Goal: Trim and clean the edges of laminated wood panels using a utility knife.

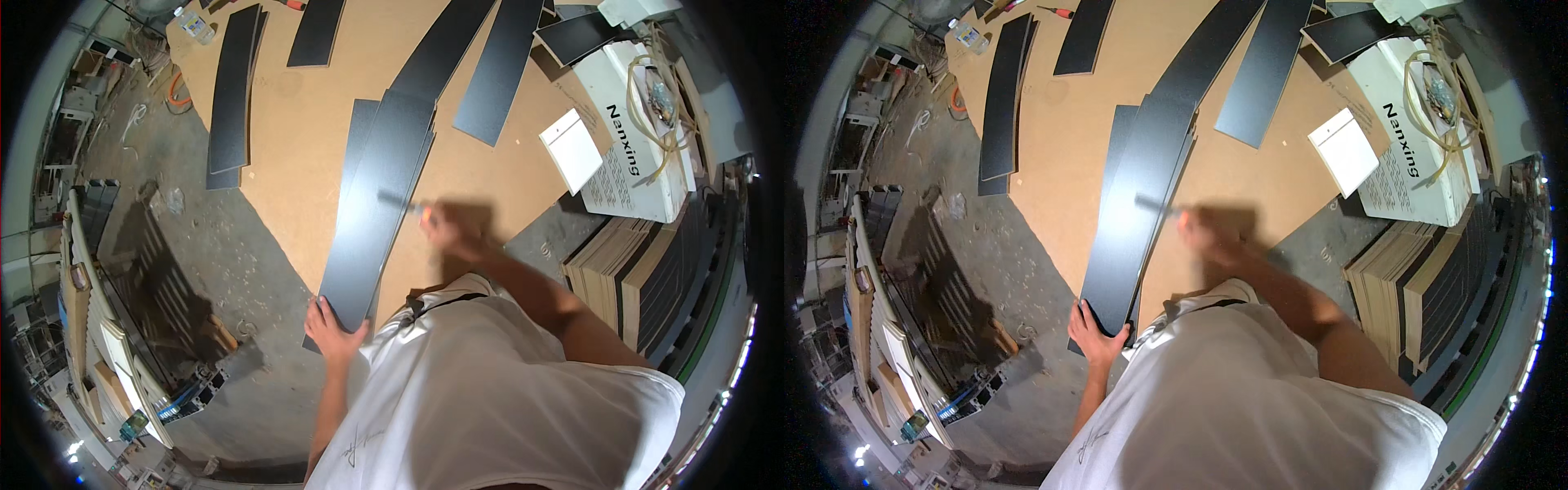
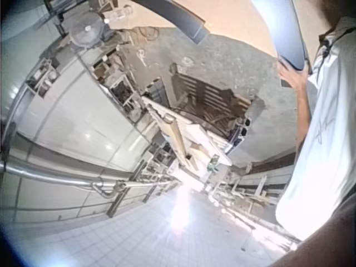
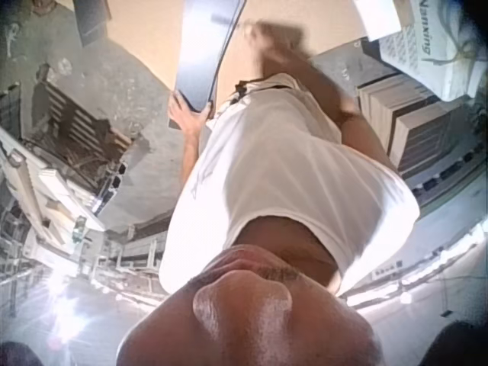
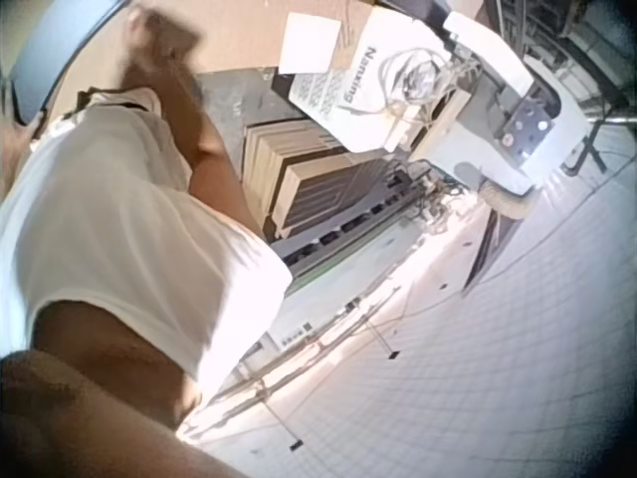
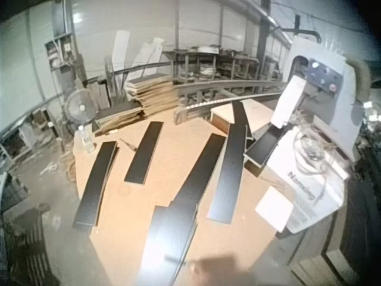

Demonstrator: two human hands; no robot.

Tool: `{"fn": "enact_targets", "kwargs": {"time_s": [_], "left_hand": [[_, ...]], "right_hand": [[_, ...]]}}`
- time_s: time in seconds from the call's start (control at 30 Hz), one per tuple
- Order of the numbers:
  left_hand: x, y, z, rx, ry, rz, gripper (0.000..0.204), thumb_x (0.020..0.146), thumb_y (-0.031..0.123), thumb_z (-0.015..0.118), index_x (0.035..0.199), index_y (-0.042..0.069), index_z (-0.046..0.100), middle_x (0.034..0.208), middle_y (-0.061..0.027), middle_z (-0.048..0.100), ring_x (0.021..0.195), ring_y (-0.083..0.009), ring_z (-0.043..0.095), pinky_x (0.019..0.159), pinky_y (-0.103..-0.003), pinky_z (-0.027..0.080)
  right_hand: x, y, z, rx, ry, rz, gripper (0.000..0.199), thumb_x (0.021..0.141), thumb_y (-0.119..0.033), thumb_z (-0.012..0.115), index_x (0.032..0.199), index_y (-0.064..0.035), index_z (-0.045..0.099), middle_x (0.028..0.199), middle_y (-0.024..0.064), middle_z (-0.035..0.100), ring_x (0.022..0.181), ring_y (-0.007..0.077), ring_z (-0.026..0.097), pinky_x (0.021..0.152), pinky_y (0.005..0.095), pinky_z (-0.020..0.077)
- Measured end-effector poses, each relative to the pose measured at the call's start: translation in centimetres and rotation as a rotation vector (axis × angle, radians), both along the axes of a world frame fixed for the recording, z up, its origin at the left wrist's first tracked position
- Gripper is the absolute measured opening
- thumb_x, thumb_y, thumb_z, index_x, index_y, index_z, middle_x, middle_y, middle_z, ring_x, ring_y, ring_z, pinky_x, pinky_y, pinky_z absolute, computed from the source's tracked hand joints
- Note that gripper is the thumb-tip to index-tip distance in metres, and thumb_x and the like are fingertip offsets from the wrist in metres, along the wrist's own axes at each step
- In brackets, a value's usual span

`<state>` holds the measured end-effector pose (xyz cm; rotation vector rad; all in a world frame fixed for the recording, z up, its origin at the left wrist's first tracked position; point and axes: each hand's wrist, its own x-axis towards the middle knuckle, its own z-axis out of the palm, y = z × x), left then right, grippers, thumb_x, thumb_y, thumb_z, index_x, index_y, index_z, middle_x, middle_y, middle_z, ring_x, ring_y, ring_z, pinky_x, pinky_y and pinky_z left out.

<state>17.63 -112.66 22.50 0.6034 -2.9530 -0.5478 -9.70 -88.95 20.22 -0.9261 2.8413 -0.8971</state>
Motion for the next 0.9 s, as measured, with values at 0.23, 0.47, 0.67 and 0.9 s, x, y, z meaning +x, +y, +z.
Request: {"fn": "enact_targets", "kwargs": {"time_s": [0.23, 0.47, 0.67, 0.9], "left_hand": [[3.6, -1.5, -0.2, -0.035, -0.048, -0.035, 0.111, 0.06, 0.05, 0.082, 0.148, 0.002, 0.035, 0.142, -0.0297, 0.042, 0.128, -0.0456, 0.043, 0.103, -0.059, 0.031], [5.6, -1.7, -0.3, -0.006, -0.106, -0.02, 0.117, 0.057, 0.047, 0.082, 0.15, 0.0, 0.031, 0.149, -0.0274, 0.036, 0.136, -0.0441, 0.036, 0.11, -0.057, 0.026], [5.2, -1.5, 0.3, -0.046, -0.038, -0.028, 0.108, 0.06, 0.047, 0.083, 0.145, 0.0, 0.036, 0.141, -0.0301, 0.043, 0.129, -0.0456, 0.043, 0.102, -0.059, 0.031], [5.0, -1.6, 0.8, -0.029, -0.023, -0.022, 0.109, 0.06, 0.049, 0.084, 0.145, 0.0, 0.036, 0.142, -0.0289, 0.042, 0.13, -0.0451, 0.041, 0.104, -0.061, 0.029]], "right_hand": [[-6.8, 0.7, -1.4, 0.145, -0.089, -0.268, 0.027, 0.089, -0.032, 0.065, 0.101, -0.0084, 0.069, 0.076, 0.0173, 0.065, 0.069, 0.038, 0.066, 0.064, 0.047, 0.0537], [-9.6, 1.7, -0.8, 0.039, -0.083, -0.32, 0.029, 0.09, -0.032, 0.062, 0.108, -0.0104, 0.069, 0.08, 0.0172, 0.067, 0.076, 0.0399, 0.067, 0.069, 0.0491, 0.0539], [-7.6, 0.8, 2.0, 0.198, -0.191, -0.196, 0.032, 0.092, -0.034, 0.061, 0.106, -0.0069, 0.067, 0.089, 0.0217, 0.068, 0.089, 0.0395, 0.068, 0.079, 0.0501, 0.0532], [-13.6, 3.5, 4.6, 0.244, -0.08, -0.372, 0.032, 0.092, -0.034, 0.061, 0.105, -0.0055, 0.067, 0.095, 0.0222, 0.069, 0.089, 0.0406, 0.067, 0.076, 0.0498, 0.0534]]}}
